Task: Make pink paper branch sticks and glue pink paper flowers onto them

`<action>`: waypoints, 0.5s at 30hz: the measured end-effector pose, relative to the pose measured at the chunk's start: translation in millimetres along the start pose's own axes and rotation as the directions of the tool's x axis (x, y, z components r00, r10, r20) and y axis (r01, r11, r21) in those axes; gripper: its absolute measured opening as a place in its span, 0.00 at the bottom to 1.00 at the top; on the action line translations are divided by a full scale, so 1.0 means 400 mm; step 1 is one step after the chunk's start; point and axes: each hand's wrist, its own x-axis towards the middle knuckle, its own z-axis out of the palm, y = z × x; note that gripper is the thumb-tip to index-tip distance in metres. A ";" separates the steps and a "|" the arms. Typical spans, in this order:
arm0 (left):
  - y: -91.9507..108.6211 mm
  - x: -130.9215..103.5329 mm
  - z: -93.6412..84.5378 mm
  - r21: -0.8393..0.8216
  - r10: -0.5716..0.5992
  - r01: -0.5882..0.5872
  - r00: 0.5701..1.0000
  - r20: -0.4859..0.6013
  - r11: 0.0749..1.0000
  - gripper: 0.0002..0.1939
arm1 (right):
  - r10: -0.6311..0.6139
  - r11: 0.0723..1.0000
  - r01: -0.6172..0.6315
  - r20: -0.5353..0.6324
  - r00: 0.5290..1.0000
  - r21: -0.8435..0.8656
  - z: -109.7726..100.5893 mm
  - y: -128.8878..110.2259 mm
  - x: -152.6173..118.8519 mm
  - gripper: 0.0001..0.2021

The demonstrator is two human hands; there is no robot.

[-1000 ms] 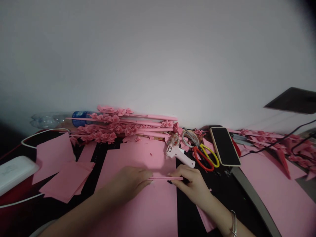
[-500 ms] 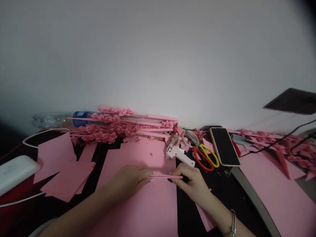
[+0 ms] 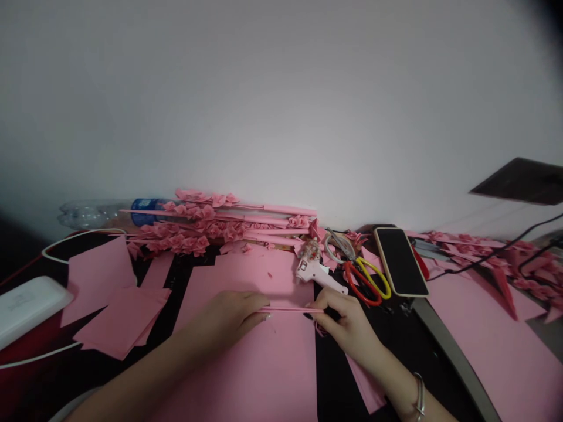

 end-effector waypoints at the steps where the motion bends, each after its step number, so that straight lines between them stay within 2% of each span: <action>1: 0.000 0.000 -0.001 0.000 -0.005 0.005 1.000 0.001 1.000 0.15 | 0.013 1.000 -0.013 -0.003 1.000 0.021 -0.001 0.001 0.001 0.12; 4: 0.003 -0.002 -0.004 0.002 -0.012 0.012 1.000 0.003 1.000 0.16 | 0.022 0.996 -0.022 0.001 1.000 0.082 -0.005 0.000 0.004 0.09; 11: 0.002 -0.002 -0.002 -0.034 0.000 0.000 1.000 -0.006 0.999 0.16 | 0.055 0.984 -0.062 0.047 0.997 0.166 -0.006 -0.007 0.011 0.16; 15: 0.002 -0.001 0.001 -0.032 0.007 -0.007 1.000 0.006 0.999 0.16 | 0.076 0.981 -0.087 0.068 0.995 0.173 -0.003 -0.006 0.010 0.16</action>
